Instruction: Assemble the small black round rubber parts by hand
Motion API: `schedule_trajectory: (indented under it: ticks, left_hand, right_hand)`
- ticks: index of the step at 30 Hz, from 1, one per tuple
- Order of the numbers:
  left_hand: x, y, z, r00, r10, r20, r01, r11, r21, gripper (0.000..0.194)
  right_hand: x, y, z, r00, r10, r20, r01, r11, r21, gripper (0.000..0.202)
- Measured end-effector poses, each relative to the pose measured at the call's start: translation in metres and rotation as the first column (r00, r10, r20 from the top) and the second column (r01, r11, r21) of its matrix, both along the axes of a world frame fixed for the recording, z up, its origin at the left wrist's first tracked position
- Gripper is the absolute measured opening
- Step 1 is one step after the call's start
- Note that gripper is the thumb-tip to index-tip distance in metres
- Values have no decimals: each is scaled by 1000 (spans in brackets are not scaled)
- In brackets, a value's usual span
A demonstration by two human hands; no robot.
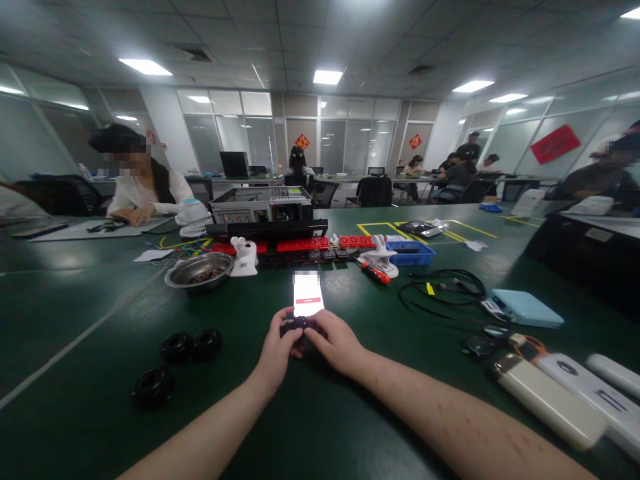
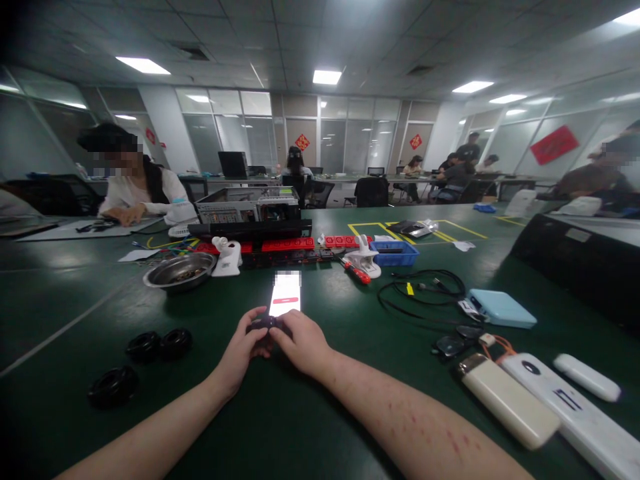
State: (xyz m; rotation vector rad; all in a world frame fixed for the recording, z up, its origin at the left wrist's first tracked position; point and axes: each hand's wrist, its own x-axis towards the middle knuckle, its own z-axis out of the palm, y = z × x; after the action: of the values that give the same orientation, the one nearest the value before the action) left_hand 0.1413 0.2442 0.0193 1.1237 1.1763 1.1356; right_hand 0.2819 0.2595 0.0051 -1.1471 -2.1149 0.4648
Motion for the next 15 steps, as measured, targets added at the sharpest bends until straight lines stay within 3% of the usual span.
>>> schedule_trajectory:
  ticks: [3, 10, 15]
  left_hand:
    - [-1, 2, 0, 1000, -10, 20, 10, 1000, -10, 37]
    - [-1, 7, -5, 999, -35, 10, 35, 998, -42, 33]
    - [1, 4, -6, 998, 25, -64, -25, 1000, -3, 39]
  right_hand:
    - [0, 1, 0, 999, 40, 1, -40, 999, 10, 13]
    - [1, -2, 3, 996, 87, 34, -88, 996, 22, 33]
    - [3, -3, 5, 999, 38, 11, -38, 999, 7, 26]
